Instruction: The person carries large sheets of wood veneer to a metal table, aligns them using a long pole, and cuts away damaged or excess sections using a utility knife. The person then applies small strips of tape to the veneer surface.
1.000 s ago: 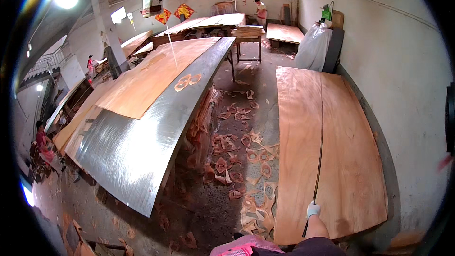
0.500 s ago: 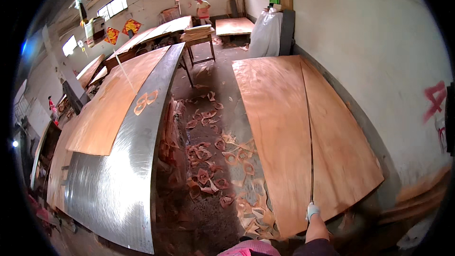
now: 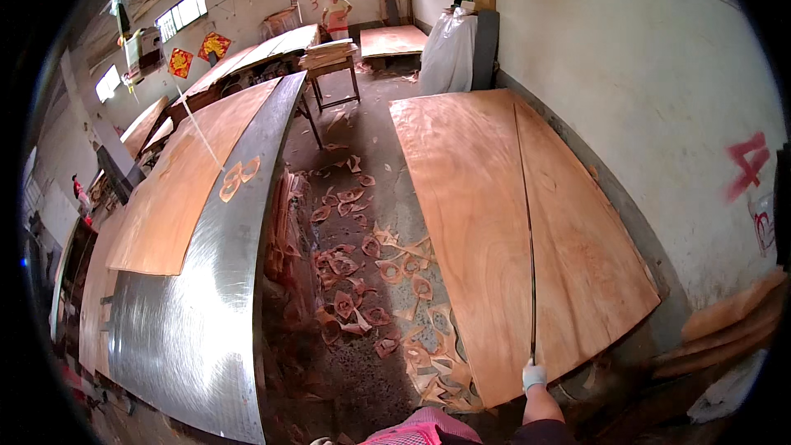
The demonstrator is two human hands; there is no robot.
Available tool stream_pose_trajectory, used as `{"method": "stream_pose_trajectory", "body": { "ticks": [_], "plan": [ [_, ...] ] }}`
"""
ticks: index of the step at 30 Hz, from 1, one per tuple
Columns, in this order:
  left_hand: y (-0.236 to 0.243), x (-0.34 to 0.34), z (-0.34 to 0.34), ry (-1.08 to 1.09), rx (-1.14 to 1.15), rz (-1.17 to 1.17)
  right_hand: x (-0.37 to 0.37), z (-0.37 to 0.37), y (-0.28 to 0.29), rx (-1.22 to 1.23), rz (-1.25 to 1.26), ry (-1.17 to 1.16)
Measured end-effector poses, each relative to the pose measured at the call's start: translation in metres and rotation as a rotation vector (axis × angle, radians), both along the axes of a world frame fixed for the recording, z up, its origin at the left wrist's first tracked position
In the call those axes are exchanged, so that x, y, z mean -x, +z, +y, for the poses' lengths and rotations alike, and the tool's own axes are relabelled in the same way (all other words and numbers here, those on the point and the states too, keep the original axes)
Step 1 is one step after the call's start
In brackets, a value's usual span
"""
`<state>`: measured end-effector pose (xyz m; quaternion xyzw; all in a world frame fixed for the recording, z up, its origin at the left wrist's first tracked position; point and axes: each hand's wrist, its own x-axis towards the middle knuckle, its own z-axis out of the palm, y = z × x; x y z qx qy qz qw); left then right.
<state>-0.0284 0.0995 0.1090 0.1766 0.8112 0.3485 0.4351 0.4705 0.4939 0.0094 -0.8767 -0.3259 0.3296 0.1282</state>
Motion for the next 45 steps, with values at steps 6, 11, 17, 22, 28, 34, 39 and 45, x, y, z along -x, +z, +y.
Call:
{"method": "stream_pose_trajectory", "body": {
  "ticks": [6,11,17,22,28,34,39,45],
  "plan": [
    [0.002,-0.012,-0.035,0.189,-0.054,-0.091,0.131,0.027,0.077,-0.174,0.201,0.183],
    [-0.011,-0.023,-0.002,0.319,-0.199,-0.084,0.184,0.027,0.013,-0.385,0.389,0.315],
    [0.03,0.013,0.014,0.255,-0.068,0.151,0.365,0.012,0.141,-0.191,0.931,0.548],
    [0.084,0.072,0.046,0.667,-0.507,-0.125,0.527,-0.023,0.202,-0.004,1.108,0.661],
    [0.098,0.148,0.04,0.76,-0.589,-0.403,0.647,-0.138,0.188,0.286,1.111,1.183],
    [0.117,0.18,0.012,0.733,-0.215,-0.17,0.703,-0.119,0.186,0.289,0.815,1.862],
    [0.126,0.17,0.004,0.912,-0.174,-0.229,0.805,-0.058,0.209,0.404,1.232,0.945],
    [0.129,0.194,0.026,0.972,-0.035,0.031,0.989,-0.022,0.195,0.407,1.137,1.418]
  ]
}}
